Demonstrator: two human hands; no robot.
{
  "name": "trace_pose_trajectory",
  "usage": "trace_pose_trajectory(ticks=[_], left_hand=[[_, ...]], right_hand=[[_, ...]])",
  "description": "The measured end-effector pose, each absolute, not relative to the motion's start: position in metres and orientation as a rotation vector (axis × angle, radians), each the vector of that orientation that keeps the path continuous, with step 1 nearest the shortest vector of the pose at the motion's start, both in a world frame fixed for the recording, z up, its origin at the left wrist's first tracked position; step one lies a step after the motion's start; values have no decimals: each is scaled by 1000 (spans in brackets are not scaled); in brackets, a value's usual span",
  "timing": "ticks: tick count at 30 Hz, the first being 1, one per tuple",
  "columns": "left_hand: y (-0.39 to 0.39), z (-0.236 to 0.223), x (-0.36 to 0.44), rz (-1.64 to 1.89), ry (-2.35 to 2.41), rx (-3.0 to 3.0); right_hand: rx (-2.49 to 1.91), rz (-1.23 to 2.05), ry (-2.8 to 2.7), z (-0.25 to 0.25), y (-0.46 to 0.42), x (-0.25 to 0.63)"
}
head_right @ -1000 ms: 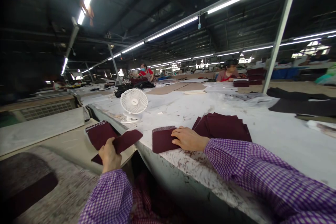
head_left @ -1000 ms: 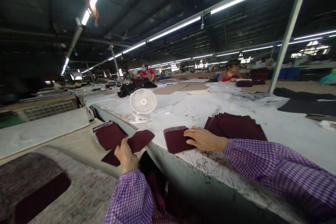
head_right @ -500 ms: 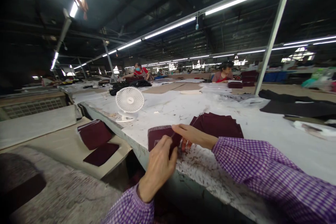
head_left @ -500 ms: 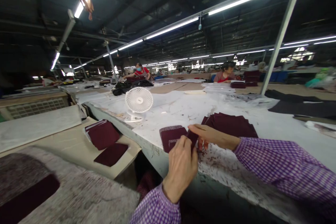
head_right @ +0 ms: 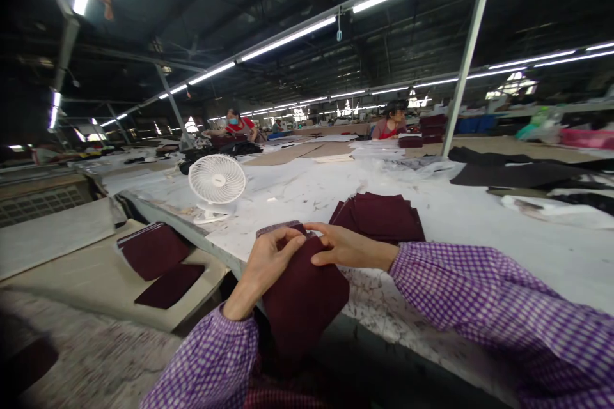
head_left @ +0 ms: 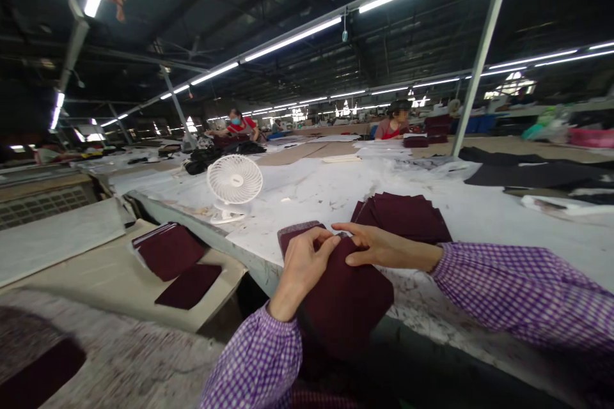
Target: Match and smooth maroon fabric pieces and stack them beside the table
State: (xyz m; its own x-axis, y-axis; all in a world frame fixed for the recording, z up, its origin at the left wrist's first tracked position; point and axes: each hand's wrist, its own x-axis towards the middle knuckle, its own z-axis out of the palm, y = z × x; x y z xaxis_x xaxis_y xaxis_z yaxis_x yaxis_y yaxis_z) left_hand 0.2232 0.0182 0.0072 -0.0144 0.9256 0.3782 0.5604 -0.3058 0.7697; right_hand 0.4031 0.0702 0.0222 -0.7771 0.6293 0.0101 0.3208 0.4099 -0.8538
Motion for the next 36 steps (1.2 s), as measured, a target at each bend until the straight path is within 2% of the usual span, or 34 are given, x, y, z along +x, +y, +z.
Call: trace_pose_trajectory(ticks=[5, 9, 18, 25, 36], left_hand=[[42, -18, 242, 1144, 1720, 2069], [49, -30, 246, 1025, 1731, 2218], [43, -32, 243, 969, 1630, 2509], [42, -27, 245, 748, 1652, 2733], [38, -22, 249, 608, 1761, 2733]], right_hand=[[-999, 523, -2561, 1, 86, 418], [-1020, 192, -2574, -6, 89, 432], [-1000, 147, -2667, -2, 80, 434], [-989, 132, -2652, -5, 81, 435], [-809, -41, -2596, -4, 65, 426]])
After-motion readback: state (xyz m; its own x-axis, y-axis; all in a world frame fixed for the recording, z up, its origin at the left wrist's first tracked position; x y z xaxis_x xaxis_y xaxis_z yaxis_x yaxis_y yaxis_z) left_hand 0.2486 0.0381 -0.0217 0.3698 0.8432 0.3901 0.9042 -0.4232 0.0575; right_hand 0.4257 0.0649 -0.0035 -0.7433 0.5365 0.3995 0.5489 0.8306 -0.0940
